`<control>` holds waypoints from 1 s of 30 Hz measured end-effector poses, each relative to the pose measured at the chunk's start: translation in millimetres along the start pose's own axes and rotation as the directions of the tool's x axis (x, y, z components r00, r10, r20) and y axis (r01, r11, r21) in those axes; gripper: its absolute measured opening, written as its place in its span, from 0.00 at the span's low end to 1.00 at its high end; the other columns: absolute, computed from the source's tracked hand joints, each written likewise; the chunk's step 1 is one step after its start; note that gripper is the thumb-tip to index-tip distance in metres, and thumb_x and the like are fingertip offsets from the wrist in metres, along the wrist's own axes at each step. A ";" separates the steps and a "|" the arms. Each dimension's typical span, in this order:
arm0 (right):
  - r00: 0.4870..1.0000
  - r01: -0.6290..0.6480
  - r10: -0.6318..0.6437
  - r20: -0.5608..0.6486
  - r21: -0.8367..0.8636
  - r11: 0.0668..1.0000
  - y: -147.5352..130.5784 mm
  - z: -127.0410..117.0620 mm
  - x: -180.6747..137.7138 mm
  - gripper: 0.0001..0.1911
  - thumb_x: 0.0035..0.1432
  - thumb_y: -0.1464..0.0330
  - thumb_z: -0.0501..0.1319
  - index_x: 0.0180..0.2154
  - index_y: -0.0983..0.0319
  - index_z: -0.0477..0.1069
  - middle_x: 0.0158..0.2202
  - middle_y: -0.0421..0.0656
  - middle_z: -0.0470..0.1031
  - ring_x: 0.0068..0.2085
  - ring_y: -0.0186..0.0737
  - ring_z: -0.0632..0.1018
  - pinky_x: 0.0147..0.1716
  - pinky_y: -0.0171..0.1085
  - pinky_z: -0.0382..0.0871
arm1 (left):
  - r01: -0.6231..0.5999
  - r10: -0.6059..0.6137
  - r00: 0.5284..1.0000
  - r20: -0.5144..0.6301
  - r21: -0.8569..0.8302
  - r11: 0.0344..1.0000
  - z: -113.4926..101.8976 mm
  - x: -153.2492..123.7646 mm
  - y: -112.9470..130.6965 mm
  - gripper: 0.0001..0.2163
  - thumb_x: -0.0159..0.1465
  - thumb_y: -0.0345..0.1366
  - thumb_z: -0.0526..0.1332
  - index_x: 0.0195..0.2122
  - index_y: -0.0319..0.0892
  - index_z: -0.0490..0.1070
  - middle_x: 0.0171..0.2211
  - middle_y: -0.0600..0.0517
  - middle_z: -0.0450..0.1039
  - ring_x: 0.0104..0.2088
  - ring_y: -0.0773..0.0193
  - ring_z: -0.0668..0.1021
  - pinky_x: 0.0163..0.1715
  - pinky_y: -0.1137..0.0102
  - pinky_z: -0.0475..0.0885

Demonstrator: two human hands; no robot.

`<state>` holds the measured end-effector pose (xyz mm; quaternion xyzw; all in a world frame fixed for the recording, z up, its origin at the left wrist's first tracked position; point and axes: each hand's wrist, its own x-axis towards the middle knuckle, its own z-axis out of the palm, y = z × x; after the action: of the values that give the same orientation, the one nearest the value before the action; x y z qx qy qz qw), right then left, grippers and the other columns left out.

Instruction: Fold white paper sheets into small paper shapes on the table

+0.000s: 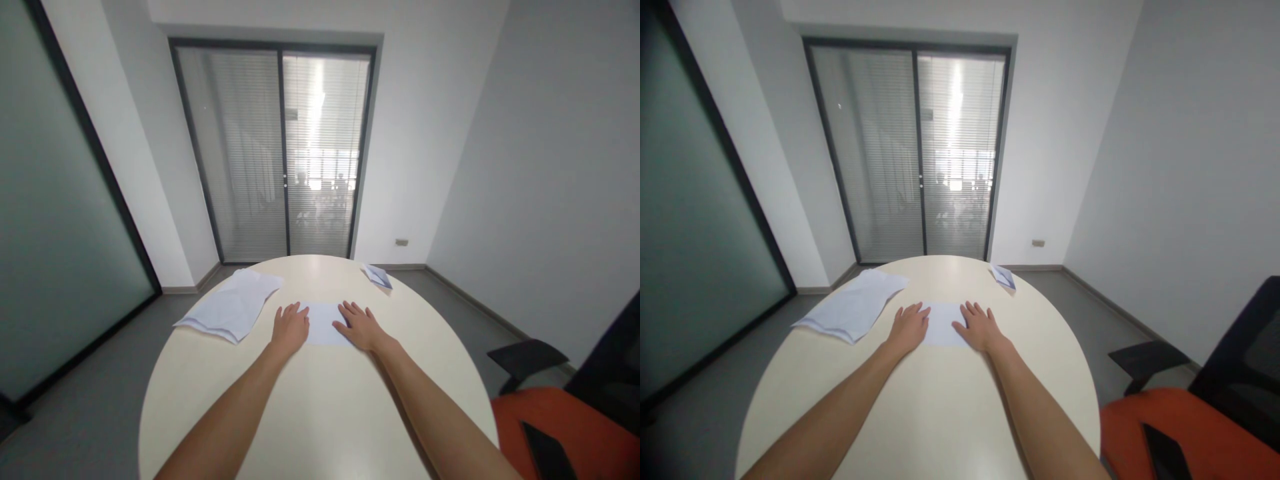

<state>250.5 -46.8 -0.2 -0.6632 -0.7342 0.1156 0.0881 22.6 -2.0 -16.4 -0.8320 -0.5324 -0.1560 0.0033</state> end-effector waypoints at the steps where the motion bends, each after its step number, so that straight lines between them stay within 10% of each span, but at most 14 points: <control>1: 1.000 -0.003 0.003 -0.004 -0.002 1.000 -0.9 0.7 -0.2 0.41 0.67 0.45 0.45 0.71 0.62 0.49 0.73 0.51 0.44 0.72 0.58 0.47 0.66 0.63 0.36 | -0.004 0.004 1.000 -0.024 0.002 1.000 -1.4 0.2 -0.2 0.19 0.70 0.35 0.51 0.60 0.44 0.69 0.65 0.42 0.64 0.65 0.49 0.65 0.65 0.46 0.54; 7: 0.998 -0.028 0.027 -0.059 -0.021 0.999 -8.3 4.4 -0.6 0.39 0.68 0.48 0.45 0.70 0.65 0.51 0.73 0.52 0.46 0.72 0.60 0.48 0.66 0.63 0.37 | -0.238 0.239 0.971 -0.006 -0.121 0.964 -4.1 -3.2 7.1 0.22 0.71 0.41 0.52 0.65 0.43 0.63 0.69 0.43 0.57 0.68 0.53 0.61 0.66 0.56 0.57; 12: 0.999 -0.021 0.020 -0.044 -0.018 1.000 -8.7 2.4 -1.3 0.38 0.68 0.47 0.45 0.70 0.62 0.51 0.73 0.51 0.46 0.72 0.60 0.48 0.66 0.62 0.37 | -0.145 0.154 0.983 0.101 -0.088 0.986 1.1 -4.0 8.3 0.23 0.71 0.48 0.50 0.65 0.48 0.64 0.68 0.43 0.59 0.68 0.46 0.61 0.64 0.46 0.57; 22: 1.000 0.027 -0.027 0.001 -0.011 1.000 -6.1 0.3 -4.3 0.45 0.63 0.41 0.48 0.71 0.60 0.50 0.73 0.51 0.44 0.72 0.61 0.46 0.67 0.63 0.34 | -0.106 0.105 0.993 -0.050 -0.019 0.994 -6.6 0.7 3.6 0.18 0.70 0.32 0.53 0.57 0.48 0.73 0.60 0.44 0.70 0.59 0.52 0.72 0.60 0.55 0.63; 30: 0.999 -0.032 0.031 -0.044 -0.021 0.999 -3.4 2.4 -1.0 0.44 0.62 0.40 0.47 0.70 0.59 0.52 0.73 0.52 0.45 0.72 0.63 0.47 0.66 0.64 0.38 | -0.179 0.177 0.984 -0.026 -0.145 0.973 -4.3 -2.6 8.9 0.21 0.68 0.48 0.56 0.59 0.44 0.72 0.60 0.43 0.71 0.60 0.52 0.71 0.61 0.58 0.65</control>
<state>246.7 -48.2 -1.5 -0.6780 -0.7227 0.0944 0.0953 28.3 -9.0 -11.5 -0.8732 -0.4428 -0.1993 -0.0404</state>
